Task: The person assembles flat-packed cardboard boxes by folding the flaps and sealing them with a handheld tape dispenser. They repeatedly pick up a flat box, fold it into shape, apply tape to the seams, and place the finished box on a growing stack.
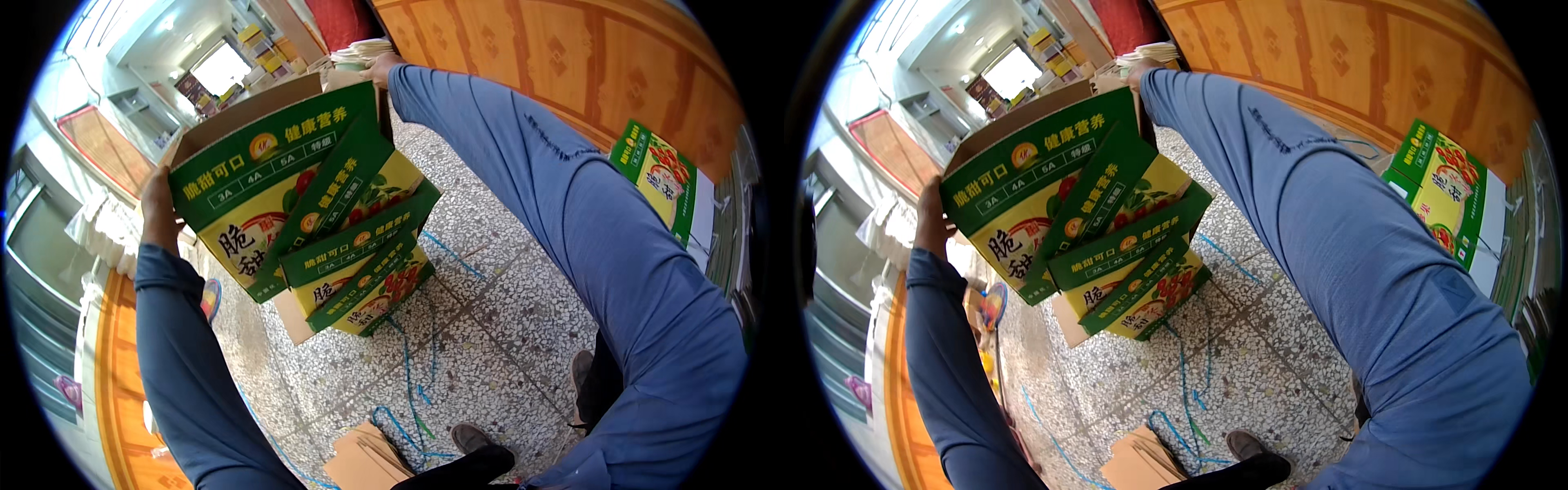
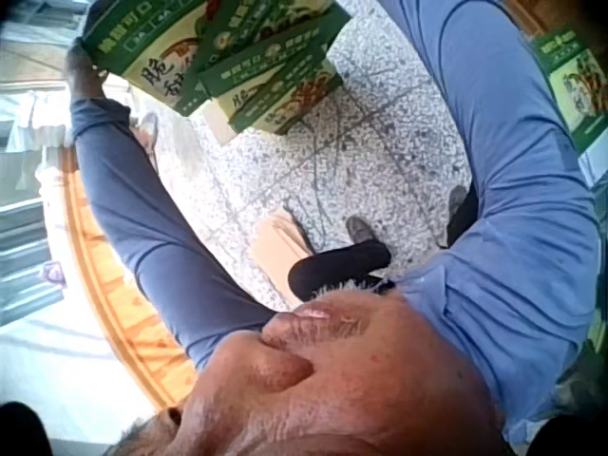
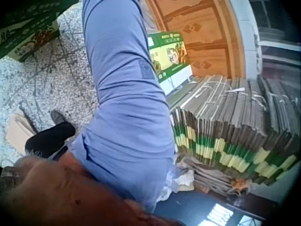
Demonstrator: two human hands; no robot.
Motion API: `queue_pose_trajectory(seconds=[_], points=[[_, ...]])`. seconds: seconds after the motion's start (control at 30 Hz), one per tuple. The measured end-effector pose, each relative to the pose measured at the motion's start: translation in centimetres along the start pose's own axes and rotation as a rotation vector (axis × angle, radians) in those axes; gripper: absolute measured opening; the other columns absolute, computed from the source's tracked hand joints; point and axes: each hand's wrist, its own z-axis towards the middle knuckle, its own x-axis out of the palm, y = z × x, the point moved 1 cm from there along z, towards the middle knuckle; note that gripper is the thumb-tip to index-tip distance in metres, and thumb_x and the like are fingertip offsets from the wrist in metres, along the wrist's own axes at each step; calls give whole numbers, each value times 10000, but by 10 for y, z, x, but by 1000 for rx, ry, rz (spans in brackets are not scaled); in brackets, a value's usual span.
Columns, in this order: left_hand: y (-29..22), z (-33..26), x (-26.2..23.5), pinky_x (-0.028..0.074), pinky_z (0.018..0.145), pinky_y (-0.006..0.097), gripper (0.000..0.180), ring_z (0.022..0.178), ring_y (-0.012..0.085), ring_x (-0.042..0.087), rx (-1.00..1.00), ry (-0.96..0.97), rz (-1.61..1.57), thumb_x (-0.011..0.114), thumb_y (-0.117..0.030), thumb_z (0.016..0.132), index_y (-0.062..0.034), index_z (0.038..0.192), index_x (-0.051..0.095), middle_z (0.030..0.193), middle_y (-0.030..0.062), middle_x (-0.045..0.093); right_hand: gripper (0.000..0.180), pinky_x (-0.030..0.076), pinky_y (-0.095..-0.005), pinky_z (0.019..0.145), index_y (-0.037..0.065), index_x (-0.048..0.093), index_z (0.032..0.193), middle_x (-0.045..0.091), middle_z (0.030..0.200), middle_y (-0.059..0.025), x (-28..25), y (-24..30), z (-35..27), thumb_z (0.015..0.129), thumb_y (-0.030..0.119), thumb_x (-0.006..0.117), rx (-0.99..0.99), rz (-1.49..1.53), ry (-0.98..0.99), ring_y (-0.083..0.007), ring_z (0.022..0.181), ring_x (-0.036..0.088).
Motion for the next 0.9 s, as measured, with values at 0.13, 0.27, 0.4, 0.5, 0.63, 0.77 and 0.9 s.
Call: queue_pose_trajectory(seconds=[0.13, 0.27, 0.4, 0.5, 0.63, 0.77, 0.9], points=[[13, 2, 11, 409, 773, 427, 643, 928, 285, 539, 73, -23, -60, 540, -616, 811, -126, 1226, 509, 1124, 133, 559, 432, 541, -324, 686, 56, 642, 1196, 699, 931, -139, -34, -18, -47, 857, 325, 651, -12, -20, -131, -210, 738, 667], [76, 67, -126, 451, 551, 364, 470, 670, 230, 557, 389, -243, -258, 528, -475, 907, -73, 1147, 570, 892, 77, 606, 370, 539, -307, 576, 12, 650, 1140, 702, 894, -137, -79, -36, -157, 868, 256, 590, -206, 88, 321, -178, 619, 641], [165, -75, -77, 497, 686, 295, 473, 896, 205, 595, 5, -89, -148, 567, -388, 897, -32, 1208, 588, 1010, 105, 629, 343, 514, -460, 763, 101, 696, 1051, 680, 856, -201, -154, -206, -314, 801, 322, 619, -86, -454, 372, -366, 810, 657], [249, -226, 11, 375, 910, 486, 456, 1130, 330, 545, -258, 341, -219, 484, -346, 925, -80, 1293, 519, 1289, 114, 570, 289, 493, -489, 821, 88, 675, 1019, 627, 997, -227, -274, -324, -492, 794, 262, 621, 431, -674, 130, -381, 957, 613], [313, -360, 44, 394, 880, 453, 406, 1067, 320, 564, -621, 495, -257, 426, -272, 949, 6, 1233, 508, 1216, 159, 597, 256, 471, -496, 856, 63, 625, 1008, 568, 1058, -191, -362, -402, -650, 803, 216, 621, 962, -745, -440, -375, 1002, 548], [308, -438, 70, 457, 818, 422, 444, 974, 319, 613, -685, 686, -186, 485, -260, 951, 46, 1273, 473, 1201, 204, 604, 411, 401, -471, 991, 7, 572, 1166, 502, 1230, -195, -357, -368, -711, 876, 297, 563, 1048, -957, -186, -375, 1246, 391], [254, -464, 99, 493, 819, 397, 487, 951, 307, 630, -558, 773, -82, 625, -230, 887, 20, 1282, 489, 1182, 157, 621, 526, 339, -468, 1058, 27, 456, 1326, 412, 1345, -220, -351, -331, -700, 880, 287, 555, 1327, -776, -287, -379, 1298, 340]])
